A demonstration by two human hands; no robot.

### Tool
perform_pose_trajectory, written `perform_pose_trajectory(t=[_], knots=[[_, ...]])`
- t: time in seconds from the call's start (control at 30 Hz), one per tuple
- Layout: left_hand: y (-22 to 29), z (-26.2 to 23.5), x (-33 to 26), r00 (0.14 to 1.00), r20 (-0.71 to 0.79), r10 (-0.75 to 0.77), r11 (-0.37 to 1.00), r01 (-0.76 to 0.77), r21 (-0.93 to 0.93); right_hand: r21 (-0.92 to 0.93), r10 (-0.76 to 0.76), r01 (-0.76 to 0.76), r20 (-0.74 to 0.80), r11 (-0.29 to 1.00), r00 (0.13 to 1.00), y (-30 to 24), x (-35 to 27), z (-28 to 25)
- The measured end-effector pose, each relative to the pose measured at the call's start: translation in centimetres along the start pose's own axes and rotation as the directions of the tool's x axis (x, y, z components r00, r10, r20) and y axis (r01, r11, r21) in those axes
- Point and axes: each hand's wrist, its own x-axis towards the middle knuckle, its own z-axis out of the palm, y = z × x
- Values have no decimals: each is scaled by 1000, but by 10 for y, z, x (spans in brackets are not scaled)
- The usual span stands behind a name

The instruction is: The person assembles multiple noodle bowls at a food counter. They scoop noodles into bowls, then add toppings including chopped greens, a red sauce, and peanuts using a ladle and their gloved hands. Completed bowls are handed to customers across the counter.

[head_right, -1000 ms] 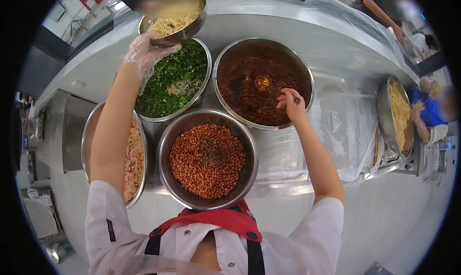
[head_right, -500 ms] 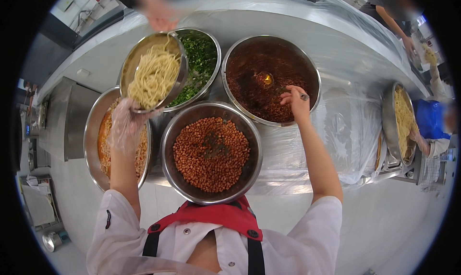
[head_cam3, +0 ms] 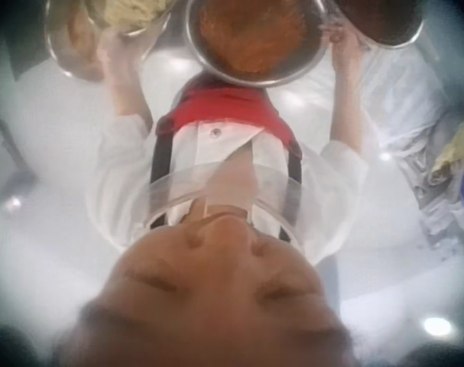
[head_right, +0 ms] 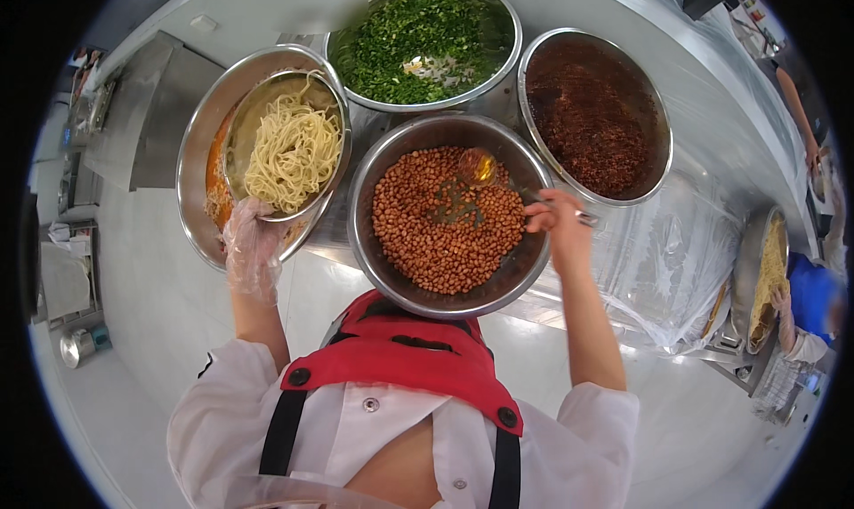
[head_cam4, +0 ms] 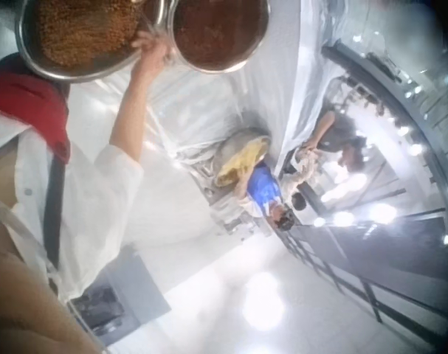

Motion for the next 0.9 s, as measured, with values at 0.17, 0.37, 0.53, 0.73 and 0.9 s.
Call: perform_pose_trajectory(t=[0.17, 0.37, 0.53, 0.73, 0.9], knots=[[-16, -48, 6, 999, -47, 10, 999, -12, -46, -423, -121, 88, -51, 902, 991, 57, -5, 74], [-3, -55, -12, 999, -12, -36, 999, 36, 2, -609, -272, 328, 186, 722, 944, 89, -16, 132], [6, -61, -15, 998, -31, -48, 999, 47, -29, -233, 0, -5, -22, 972, 1000, 68, -11, 130], [17, -46, -17, 996, -30, -85, 996, 84, -32, -31, -16, 14, -59, 999, 998, -3, -33, 123], [12, -33, -5, 992, 13, -124, 992, 124, -5, -56, -243, 249, 88, 967, 966, -75, -76, 151]])
